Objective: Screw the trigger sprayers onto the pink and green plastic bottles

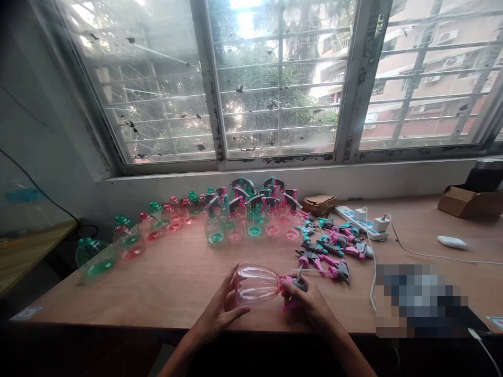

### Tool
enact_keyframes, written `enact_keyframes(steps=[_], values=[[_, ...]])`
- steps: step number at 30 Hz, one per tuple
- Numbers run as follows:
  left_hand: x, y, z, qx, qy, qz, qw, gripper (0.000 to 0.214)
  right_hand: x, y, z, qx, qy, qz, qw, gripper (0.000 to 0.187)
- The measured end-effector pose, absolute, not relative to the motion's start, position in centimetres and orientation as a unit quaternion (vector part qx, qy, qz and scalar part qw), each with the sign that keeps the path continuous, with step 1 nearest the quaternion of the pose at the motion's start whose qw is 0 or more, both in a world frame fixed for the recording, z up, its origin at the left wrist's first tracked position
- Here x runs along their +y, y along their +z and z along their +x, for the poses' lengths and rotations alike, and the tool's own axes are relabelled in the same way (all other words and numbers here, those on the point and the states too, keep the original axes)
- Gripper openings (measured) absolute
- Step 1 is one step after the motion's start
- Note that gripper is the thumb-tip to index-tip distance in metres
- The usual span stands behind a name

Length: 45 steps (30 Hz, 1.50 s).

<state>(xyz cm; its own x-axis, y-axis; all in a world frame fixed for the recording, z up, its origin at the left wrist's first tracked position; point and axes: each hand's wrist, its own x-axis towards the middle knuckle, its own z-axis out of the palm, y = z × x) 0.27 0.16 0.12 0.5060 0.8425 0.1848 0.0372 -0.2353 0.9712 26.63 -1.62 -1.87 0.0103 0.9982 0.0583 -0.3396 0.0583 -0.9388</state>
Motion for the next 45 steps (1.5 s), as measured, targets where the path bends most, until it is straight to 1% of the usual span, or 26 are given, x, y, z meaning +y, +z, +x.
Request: enact_keyframes(steps=[4,6,10,14,18,26,31,33,38,39,43,45], values=[[-0.1,0.3,0.3,0.317,0.380,0.667,0.557,0.108,-1.7,-1.8,26.7,-0.423,0.572,-0.385,0.589,0.038],[-0.1,0.5,0.4,0.316,0.377,0.663,0.564,0.107,-1.8,-1.8,26.7,-0.426,0.571,-0.383,0.589,0.038],[0.1,0.3,0.4,0.337,0.357,0.693,0.529,0.104,-1.7,-1.8,26.6,-0.421,0.575,-0.380,0.590,0.038],[0.2,-0.3,0.3,0.335,0.371,0.715,0.489,0.098,-1.6,-1.8,26.6,-0.418,0.575,-0.377,0.594,0.037],[0.2,-0.2,0.4,0.340,0.373,0.710,0.492,0.109,-1.7,-1.8,26.5,-0.423,0.571,-0.382,0.591,0.038],[0.3,-0.2,0.4,0.349,0.377,0.739,0.436,0.096,-1.7,-1.8,26.4,-0.423,0.564,-0.385,0.596,0.039],[-0.2,0.6,0.6,0.349,0.377,0.715,0.475,0.107,-1.5,-2.2,26.6,-0.445,0.562,-0.384,0.583,0.037],[-0.3,0.7,0.6,0.356,0.369,0.713,0.477,0.104,-1.5,-2.2,26.6,-0.446,0.564,-0.385,0.579,0.037],[0.1,-0.2,0.5,0.342,0.387,0.735,0.440,0.092,-1.6,-1.8,26.5,-0.442,0.564,-0.385,0.581,0.037],[0.2,-0.4,0.5,0.337,0.391,0.734,0.442,0.093,-1.6,-1.7,26.5,-0.445,0.564,-0.386,0.579,0.037],[0.4,-0.5,0.6,0.320,0.411,0.698,0.491,0.108,-1.6,-1.8,26.6,-0.458,0.556,-0.391,0.573,0.036],[0.4,-0.4,0.6,0.322,0.415,0.689,0.500,0.104,-1.6,-1.9,26.6,-0.460,0.556,-0.390,0.571,0.037]])
